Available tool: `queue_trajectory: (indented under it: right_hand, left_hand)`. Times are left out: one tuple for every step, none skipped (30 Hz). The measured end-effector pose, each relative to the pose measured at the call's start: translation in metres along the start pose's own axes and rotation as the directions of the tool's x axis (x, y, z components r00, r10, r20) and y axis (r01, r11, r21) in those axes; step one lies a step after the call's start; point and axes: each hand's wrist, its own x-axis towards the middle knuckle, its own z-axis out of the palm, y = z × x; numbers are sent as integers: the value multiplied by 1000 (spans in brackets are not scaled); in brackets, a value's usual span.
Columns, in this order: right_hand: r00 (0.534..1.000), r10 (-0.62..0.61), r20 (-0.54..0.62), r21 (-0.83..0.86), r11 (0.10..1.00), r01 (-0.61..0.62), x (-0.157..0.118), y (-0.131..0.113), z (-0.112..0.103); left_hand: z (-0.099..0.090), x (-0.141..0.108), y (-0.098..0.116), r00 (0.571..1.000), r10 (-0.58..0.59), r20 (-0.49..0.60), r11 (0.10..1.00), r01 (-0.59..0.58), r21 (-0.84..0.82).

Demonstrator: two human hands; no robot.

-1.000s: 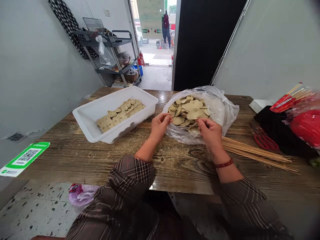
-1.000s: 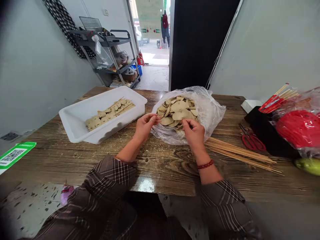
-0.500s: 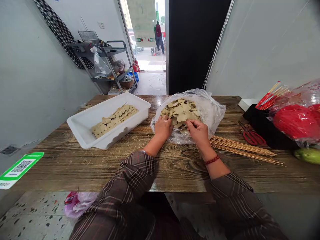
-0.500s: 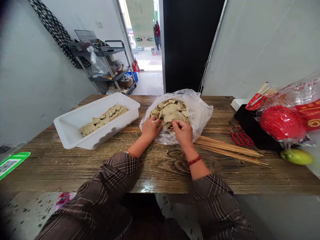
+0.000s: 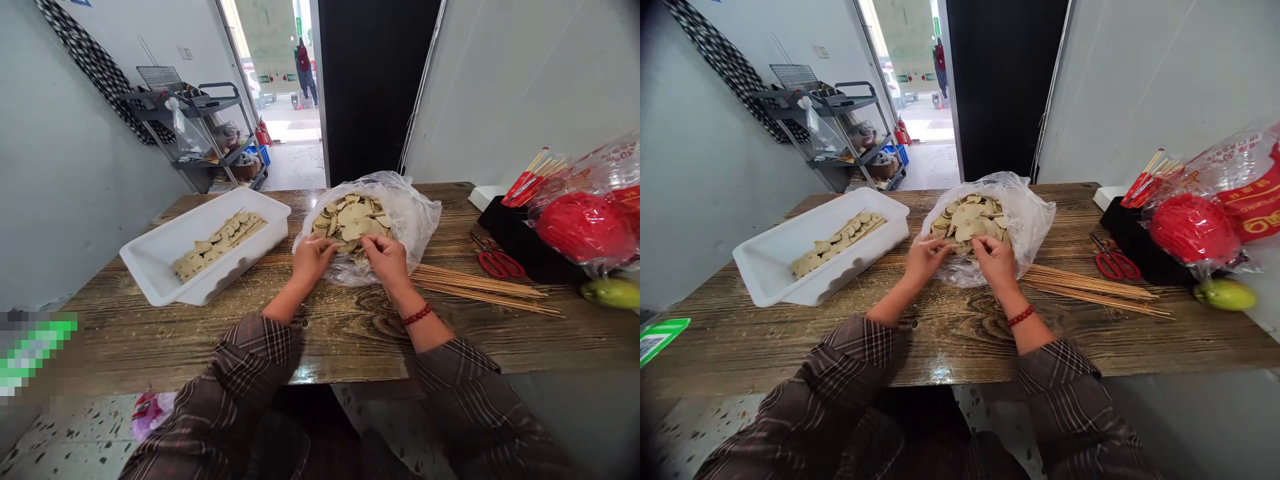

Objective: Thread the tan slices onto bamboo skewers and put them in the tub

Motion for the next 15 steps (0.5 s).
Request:
queue_trajectory:
  right_hand:
    - [1000,-1,6,-3,1000,1,0,0,0]
    - [1000,-3,7,-7,1000,3,-1,1,0]
    - [1000,-6,6,-12,1000,6,-2,1,0]
    - [1000,-10,4,-18,1000,10,-2,1,0]
    - [1000,-14,3,-24,1000,14,-3,0,0]
    - [1000,-15,3,-30,999,15,-3,0,0]
    - [1000,-13,3,-33,999,13,-4,-1,0]
    - [1000,-8,3,-35,999,8,-4,-2,0]
    - [1000,-1,3,-36,999,1,-4,-3,0]
    - [1000,7,3,-37,999,-6,-5,-3,0]
    - [1000,12,3,-38,999,-12,-5,-3,0]
    - [1000,15,4,-41,999,-14,-5,-3,0]
    - [1000,15,6,-47,999,-15,-6,-2,0]
    - [1000,15,9,-54,998,-15,-6,-2,0]
    - [1000,15,12,-61,998,-15,-6,0,0]
  left_hand:
    - [1,-4,1,998,31,48,999,-32,14]
    - [2,-8,1,994,52,96,999,-53,12]
    - [3,-10,0,988,62,139,998,-62,-5]
    - [3,-12,-1,983,67,171,998,-62,-32]
    - [3,-12,-2,979,67,191,996,-56,-63]
    - [3,-12,-4,976,64,206,994,-46,-94]
    - [2,-11,-6,975,57,215,992,-31,-124]
    - [1,-10,-7,975,45,220,989,-12,-149]
    - [-1,-9,-8,975,26,219,985,12,-172]
    - [-2,-9,-9,977,-2,211,980,44,-195]
    - [-3,-9,-10,979,-35,201,970,82,-228]
    - [-3,-9,-11,979,-73,190,954,124,-272]
    - [-4,-9,-11,977,-112,180,932,166,-323]
    - [-4,-10,-12,974,-146,174,906,202,-373]
    - [-4,-10,-12,971,-167,173,882,225,-414]
